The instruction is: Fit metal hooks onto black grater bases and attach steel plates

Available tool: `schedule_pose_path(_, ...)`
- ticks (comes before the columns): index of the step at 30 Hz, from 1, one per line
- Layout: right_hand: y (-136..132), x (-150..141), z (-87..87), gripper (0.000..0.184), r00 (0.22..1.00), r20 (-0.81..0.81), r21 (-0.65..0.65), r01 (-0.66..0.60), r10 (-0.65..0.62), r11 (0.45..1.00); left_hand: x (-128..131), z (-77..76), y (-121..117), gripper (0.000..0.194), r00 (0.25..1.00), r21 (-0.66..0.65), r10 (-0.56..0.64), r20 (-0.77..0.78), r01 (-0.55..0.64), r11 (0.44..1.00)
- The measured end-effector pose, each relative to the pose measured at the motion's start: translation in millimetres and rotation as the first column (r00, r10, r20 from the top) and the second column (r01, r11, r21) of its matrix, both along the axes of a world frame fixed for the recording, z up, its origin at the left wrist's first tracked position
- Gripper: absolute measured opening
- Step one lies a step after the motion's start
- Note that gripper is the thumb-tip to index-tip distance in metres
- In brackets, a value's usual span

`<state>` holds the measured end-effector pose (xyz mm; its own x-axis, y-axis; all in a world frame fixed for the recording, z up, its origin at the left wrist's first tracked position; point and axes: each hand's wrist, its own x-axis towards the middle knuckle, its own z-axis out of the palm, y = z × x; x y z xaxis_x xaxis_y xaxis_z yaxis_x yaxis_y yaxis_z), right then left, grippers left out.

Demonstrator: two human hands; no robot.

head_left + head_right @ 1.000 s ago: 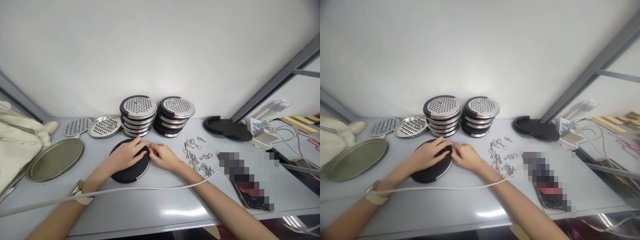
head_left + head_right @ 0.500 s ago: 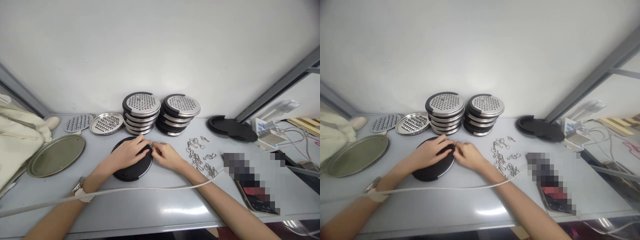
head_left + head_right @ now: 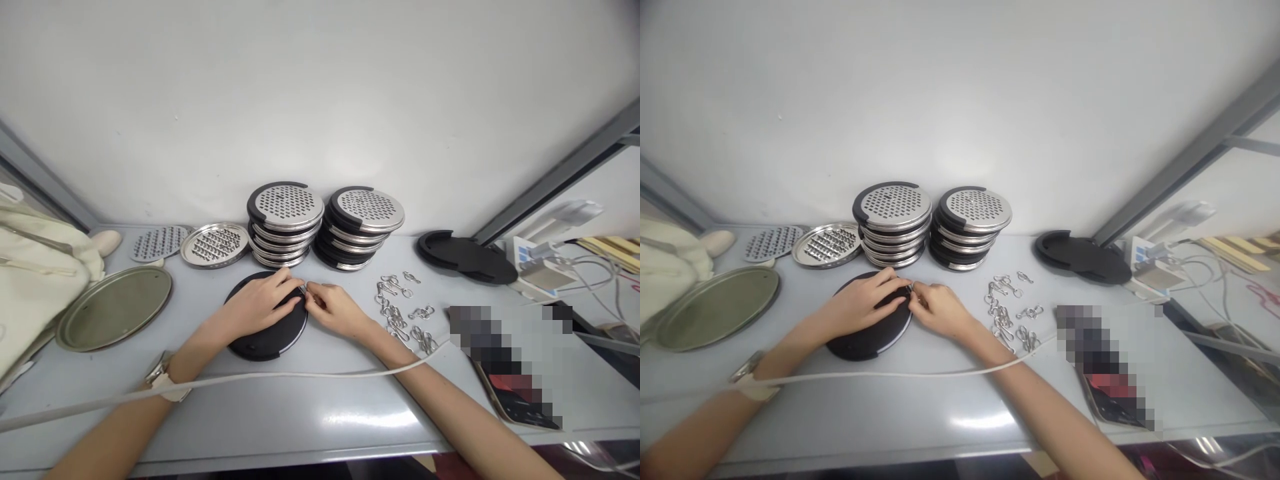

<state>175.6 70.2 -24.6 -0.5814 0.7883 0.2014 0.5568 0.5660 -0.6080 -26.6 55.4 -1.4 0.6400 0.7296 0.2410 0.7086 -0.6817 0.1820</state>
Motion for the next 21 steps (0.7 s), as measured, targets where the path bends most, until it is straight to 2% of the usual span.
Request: schedule_pose_path(21,0.5,-0.3,-1.7,0.017,1.000,0.008,0.017,0.010,-0.010,1.000,-0.8,-1.0,0.9,0.029,0.999,-0.002,-0.005,0.036,0.005,1.000)
